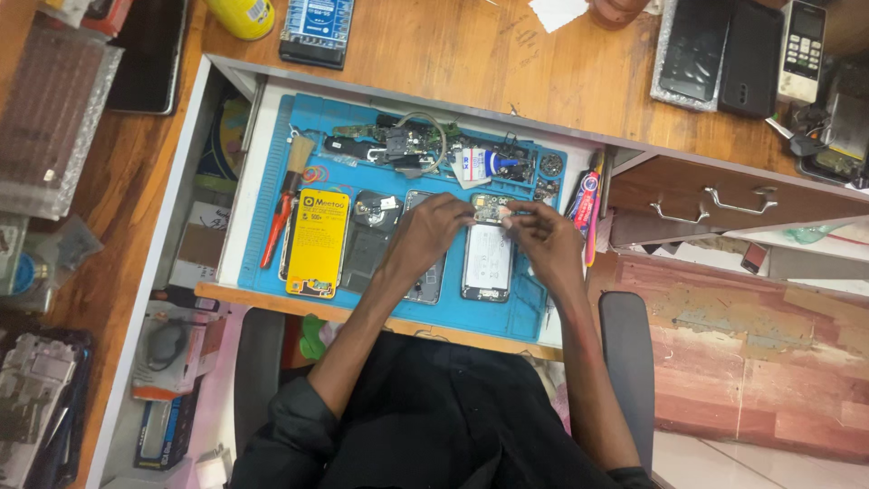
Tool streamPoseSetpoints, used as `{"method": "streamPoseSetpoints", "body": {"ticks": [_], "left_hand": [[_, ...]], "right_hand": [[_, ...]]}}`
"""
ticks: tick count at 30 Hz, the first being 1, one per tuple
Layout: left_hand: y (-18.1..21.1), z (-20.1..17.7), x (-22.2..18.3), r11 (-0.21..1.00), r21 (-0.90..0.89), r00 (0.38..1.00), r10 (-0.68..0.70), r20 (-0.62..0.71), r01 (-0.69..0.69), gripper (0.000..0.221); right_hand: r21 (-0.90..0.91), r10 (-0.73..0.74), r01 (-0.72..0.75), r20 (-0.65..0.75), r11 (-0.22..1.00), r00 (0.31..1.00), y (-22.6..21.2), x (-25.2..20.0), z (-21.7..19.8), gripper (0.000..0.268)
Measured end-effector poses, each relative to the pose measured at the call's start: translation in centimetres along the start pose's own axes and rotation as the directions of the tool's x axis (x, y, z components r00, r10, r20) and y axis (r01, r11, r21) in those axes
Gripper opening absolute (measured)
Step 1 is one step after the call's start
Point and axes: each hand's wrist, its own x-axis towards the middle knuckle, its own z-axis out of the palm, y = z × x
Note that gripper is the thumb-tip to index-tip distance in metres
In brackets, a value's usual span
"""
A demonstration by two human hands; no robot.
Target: The person repairs a mobile phone by removing internal parts and handling the phone frame on a workbench. They use a screwdriver to secure components and move phone bodies across the workspace.
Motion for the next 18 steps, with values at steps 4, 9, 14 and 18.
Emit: {"method": "streamPoseSetpoints", "body": {"ticks": [4, 9, 14, 18], "left_hand": [[-0.7, 1.3, 1.9, 0.996, 0.075, 0.999, 0.040, -0.014, -0.039, 0.016], [-1.2, 2.6, 3.2, 0.981, 0.191, 0.999, 0.038, 0.002, -0.038, 0.013], [-0.9, 2.6, 3.1, 0.988, 0.155, 1.000, -0.004, 0.008, 0.002, 0.013], [-0.5, 2.0, 3.0, 0.994, 0.063, 0.995, -0.093, 0.032, 0.091, 0.014]], "right_hand": [[0.022, -0.070, 0.071, -0.048, 0.997, 0.996, 0.3, 1.4, -0.9, 0.029], [-0.081, -0.167, 0.162, -0.063, 0.983, 0.984, 0.0, 2.3, 0.0, 0.027], [-0.085, -0.114, 0.108, -0.069, 0.991, 0.991, -0.1, 2.9, 0.6, 0.026], [-0.090, -0.116, 0.109, -0.082, 0.990, 0.990, 0.0, 3.0, 1.1, 0.026]]}}
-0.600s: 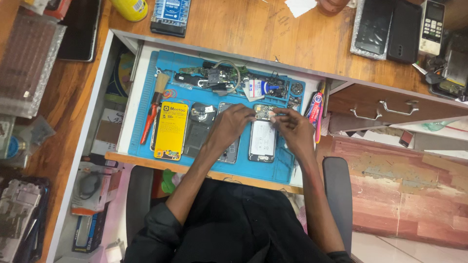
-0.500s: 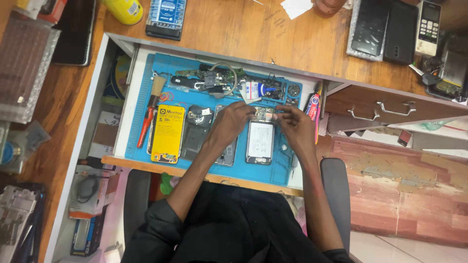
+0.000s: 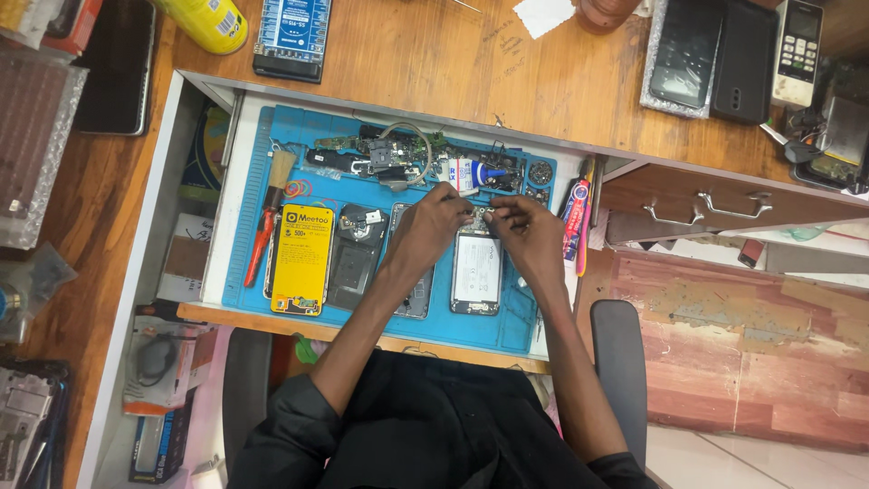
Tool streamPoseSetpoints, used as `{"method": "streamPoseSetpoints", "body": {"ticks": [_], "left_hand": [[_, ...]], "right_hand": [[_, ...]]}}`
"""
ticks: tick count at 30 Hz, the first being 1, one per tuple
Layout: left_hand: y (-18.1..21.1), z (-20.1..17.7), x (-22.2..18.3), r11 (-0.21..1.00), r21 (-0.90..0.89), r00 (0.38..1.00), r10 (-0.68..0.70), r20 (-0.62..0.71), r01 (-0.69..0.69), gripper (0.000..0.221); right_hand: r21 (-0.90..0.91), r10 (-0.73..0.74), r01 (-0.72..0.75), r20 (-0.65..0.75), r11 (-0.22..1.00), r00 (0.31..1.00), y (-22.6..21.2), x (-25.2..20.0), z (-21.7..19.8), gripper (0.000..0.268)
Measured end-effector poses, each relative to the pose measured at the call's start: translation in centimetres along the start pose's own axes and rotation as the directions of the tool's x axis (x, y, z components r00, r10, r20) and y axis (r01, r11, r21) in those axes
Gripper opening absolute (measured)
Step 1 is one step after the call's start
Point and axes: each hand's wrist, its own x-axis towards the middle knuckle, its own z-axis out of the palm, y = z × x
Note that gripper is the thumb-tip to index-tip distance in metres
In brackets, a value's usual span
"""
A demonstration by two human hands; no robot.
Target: The person repairs a mobile phone by removing internal parts and handling the phone frame on a workbench. They use a screwdriver to secure components and move phone bodies across the workspace.
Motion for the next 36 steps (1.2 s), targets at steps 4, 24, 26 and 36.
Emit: {"method": "streamPoseSetpoints", "body": {"ticks": [4, 24, 26, 36], "left_hand": [[-0.3, -0.2, 0.4, 0.999, -0.005, 0.999, 0.041, 0.010, -0.041, 0.016], [-1.0, -0.5, 0.5, 0.997, -0.074, 0.999, 0.025, 0.036, -0.023, 0.015], [-0.8, -0.6, 0.3, 0.996, -0.087, 0.999, 0.035, 0.028, -0.032, 0.015], [-1.3, -0.4, 0.4, 0.994, -0.099, 0.999, 0.039, 0.028, -0.036, 0.015]], "right_hand": [[-0.031, -0.004, 0.004, -0.010, 1.000, 1.000, 0.0, 0.1, 0.1, 0.025], [-0.055, 0.033, -0.033, -0.008, 0.998, 0.999, -0.3, 0.9, 0.5, 0.028], [-0.075, 0.047, -0.048, -0.015, 0.996, 0.999, -0.3, 0.9, 0.5, 0.029], [-0.071, 0.005, -0.008, -0.042, 0.997, 0.999, -0.4, 0.7, 0.8, 0.030]]}}
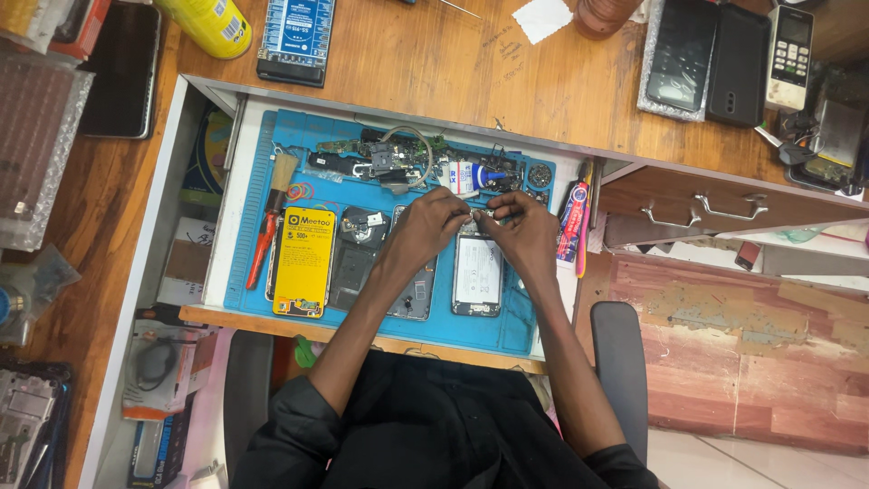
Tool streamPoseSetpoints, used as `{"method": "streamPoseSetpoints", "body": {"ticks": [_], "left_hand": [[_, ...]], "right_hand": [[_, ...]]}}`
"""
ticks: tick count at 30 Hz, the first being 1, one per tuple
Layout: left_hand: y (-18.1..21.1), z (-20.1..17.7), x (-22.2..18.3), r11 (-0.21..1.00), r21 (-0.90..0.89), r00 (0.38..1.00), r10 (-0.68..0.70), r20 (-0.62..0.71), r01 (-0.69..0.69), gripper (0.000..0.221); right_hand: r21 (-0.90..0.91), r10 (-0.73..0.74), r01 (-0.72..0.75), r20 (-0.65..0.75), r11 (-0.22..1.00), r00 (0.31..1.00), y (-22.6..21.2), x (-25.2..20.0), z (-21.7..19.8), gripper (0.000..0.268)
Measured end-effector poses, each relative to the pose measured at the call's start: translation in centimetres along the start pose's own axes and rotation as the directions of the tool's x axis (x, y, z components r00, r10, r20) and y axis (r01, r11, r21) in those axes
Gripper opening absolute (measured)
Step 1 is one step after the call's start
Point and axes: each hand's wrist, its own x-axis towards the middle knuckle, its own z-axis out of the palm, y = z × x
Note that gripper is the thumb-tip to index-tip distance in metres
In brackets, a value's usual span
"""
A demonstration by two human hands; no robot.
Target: The person repairs a mobile phone by removing internal parts and handling the phone frame on a workbench. They use a screwdriver to secure components and move phone bodies across the workspace.
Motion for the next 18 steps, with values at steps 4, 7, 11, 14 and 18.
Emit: {"method": "streamPoseSetpoints", "body": {"ticks": [4, 7, 11, 14, 18], "left_hand": [[-0.25, 0.12, -0.02, 0.999, -0.005, 0.999, 0.033, -0.014, -0.033, 0.016], [-0.38, -0.23, -0.20, 0.997, -0.028, 0.998, 0.066, -0.021, -0.066, 0.017], [-0.62, -0.40, -0.18, 0.995, -0.075, 0.998, 0.066, 0.006, -0.065, 0.018], [-0.47, -0.31, -0.30, 0.994, -0.077, 0.997, 0.079, 0.002, -0.079, 0.019], [0.22, -0.70, -0.85, 0.981, -0.165, 0.993, 0.086, -0.085, -0.099, 0.020]], "right_hand": [[-0.014, 0.008, -0.008, -0.015, 1.000, 1.000, 0.27, 0.14, 0.21, 0.028], [-0.030, 0.018, -0.019, -0.015, 0.999, 1.000, 0.19, 0.19, 0.43, 0.029], [-0.069, -0.002, 0.001, -0.017, 0.998, 1.000, 0.29, 0.48, 0.48, 0.029], [-0.094, 0.012, -0.012, -0.007, 0.995, 1.000, 0.53, 0.54, 0.31, 0.030], [-0.090, -0.019, 0.018, -0.008, 0.996, 1.000, 0.77, 0.61, 0.40, 0.028]]}}
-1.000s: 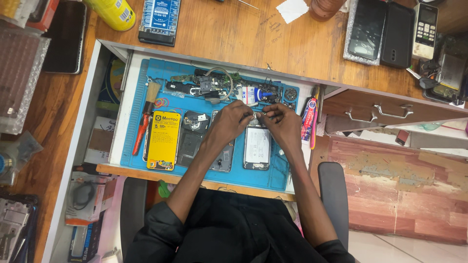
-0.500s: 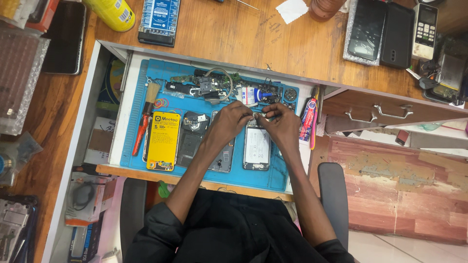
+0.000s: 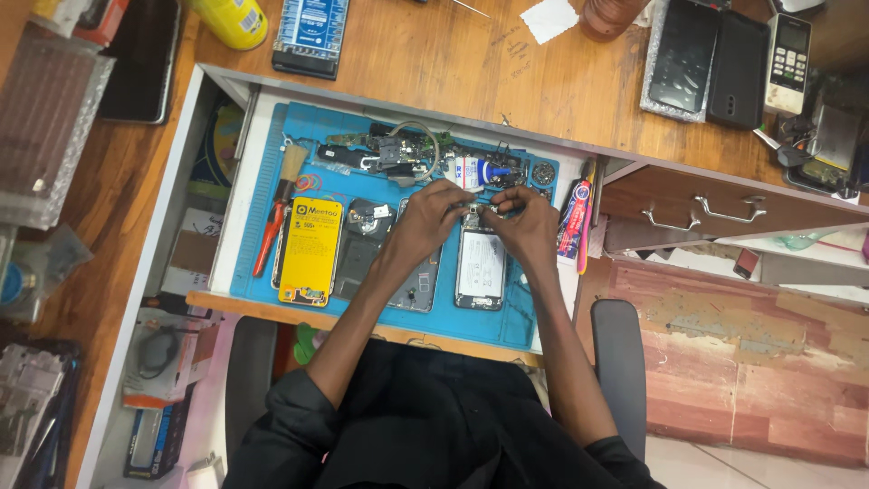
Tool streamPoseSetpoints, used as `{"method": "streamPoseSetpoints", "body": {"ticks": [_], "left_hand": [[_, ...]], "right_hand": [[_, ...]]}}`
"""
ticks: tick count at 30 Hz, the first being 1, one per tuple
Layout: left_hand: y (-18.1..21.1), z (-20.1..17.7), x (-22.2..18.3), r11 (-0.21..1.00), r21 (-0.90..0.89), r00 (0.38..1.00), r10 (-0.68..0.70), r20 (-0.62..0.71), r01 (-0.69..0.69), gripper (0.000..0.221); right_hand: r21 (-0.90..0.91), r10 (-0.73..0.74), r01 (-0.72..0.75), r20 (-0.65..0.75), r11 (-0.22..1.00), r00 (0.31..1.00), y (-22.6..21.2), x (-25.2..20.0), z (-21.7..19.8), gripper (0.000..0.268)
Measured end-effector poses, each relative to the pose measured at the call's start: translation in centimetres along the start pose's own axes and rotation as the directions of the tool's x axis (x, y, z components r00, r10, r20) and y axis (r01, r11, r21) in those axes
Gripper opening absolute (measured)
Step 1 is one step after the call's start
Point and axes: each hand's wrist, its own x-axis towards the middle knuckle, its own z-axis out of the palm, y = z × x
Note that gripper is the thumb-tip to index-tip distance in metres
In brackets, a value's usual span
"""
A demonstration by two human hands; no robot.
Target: The person repairs a mobile phone by removing internal parts and handling the phone frame on a workbench. They use a screwdriver to secure components and move phone bodies across the workspace.
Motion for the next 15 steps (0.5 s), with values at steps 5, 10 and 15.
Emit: {"method": "streamPoseSetpoints", "body": {"ticks": [5, 10, 15], "left_hand": [[1.4, -0.6, -1.9, 0.992, 0.127, 0.999, 0.030, -0.041, -0.024, 0.023], [2.4, -1.9, -5.7, 0.983, 0.181, 0.992, 0.007, -0.123, 0.015, 0.021], [3.1, -4.7, -10.5, 0.952, 0.223, 0.969, -0.172, -0.177, 0.209, 0.021]], "right_hand": [[0.148, 0.100, -0.111, 0.083, 0.983, 0.992, 0.6, 0.0, -0.6, 0.027], [0.052, 0.006, -0.003, -0.040, 0.999, 0.999, 0.5, -0.2, 0.3, 0.028], [-0.030, -0.044, 0.042, -0.072, 0.999, 0.996, 0.1, -0.4, 0.7, 0.030]]}}
